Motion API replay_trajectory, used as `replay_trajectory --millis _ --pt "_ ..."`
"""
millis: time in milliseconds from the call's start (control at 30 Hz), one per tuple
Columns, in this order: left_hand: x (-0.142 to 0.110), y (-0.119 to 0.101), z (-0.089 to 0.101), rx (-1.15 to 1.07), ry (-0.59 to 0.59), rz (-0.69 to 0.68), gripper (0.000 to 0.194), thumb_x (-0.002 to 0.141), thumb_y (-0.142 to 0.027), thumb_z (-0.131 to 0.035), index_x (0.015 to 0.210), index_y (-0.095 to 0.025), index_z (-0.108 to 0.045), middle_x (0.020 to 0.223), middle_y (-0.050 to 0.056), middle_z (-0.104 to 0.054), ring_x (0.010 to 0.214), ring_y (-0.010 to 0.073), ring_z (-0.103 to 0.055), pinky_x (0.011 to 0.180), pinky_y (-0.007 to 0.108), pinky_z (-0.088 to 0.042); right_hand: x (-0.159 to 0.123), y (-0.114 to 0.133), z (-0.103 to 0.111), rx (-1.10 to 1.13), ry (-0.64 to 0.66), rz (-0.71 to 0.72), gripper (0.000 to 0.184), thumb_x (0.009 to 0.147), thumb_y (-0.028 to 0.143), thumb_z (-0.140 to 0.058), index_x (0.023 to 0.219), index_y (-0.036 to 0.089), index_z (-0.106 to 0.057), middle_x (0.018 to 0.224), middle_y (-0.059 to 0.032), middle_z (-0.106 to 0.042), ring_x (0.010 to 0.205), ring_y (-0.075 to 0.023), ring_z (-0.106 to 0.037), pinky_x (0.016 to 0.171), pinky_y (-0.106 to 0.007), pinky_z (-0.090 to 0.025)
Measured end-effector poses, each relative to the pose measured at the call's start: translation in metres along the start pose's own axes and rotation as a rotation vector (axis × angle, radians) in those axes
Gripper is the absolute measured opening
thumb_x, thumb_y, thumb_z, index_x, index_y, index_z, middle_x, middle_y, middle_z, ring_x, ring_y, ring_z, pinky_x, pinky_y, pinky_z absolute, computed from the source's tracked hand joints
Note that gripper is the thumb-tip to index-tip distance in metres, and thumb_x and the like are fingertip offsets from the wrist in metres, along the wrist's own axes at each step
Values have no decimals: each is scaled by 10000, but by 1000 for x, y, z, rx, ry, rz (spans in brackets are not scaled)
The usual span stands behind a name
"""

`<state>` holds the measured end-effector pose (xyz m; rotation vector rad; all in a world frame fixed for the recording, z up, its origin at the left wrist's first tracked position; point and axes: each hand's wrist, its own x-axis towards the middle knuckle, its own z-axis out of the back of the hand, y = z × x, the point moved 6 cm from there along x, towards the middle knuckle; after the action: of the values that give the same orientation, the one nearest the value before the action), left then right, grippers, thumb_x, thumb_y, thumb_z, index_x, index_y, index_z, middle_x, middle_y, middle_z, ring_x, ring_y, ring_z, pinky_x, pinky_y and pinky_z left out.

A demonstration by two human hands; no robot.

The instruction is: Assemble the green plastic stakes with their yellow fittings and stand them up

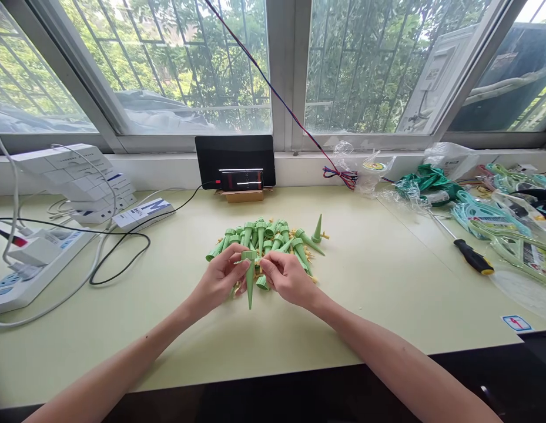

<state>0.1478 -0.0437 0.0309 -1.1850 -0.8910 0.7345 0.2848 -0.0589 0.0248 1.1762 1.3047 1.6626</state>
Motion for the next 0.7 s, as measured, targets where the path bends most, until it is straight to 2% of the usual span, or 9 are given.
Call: replay_trajectory --millis 133,233,500,700 --pt "1 -2 -2 -67 34 37 193 949 -407 -527 1013 -231 -480 661 -77 -424 435 62 -499 402 184 -399 -3 4 3 -169 -36 66 324 978 418 -473 754 184 -497 574 35 -454 497 -94 -383 479 -239 -329" --pt "1 -2 -3 -77 45 49 203 951 -416 -519 1021 -231 -474 664 -74 -434 429 63 -493 396 186 -393 -4 6 4 -198 -47 81 312 976 408 -479 767 180 -514 579 33 -458 504 -95 -387 486 -241 -331" --pt "-2 -1 0 56 -21 -16 179 938 -386 -544 1006 -231 -485 660 -76 -411 449 67 -509 426 191 -409 0 -1 -1 66 44 -21 352 958 450 -491 720 193 -452 555 67 -337 465 -81 -308 428 -232 -247" --pt "0 -4 -3 -43 69 69 189 958 -417 -497 992 -234 -465 656 -75 -447 431 69 -496 404 192 -394 -5 6 4 -220 -44 82 305 972 393 -486 754 182 -515 584 33 -444 512 -98 -364 487 -251 -298"
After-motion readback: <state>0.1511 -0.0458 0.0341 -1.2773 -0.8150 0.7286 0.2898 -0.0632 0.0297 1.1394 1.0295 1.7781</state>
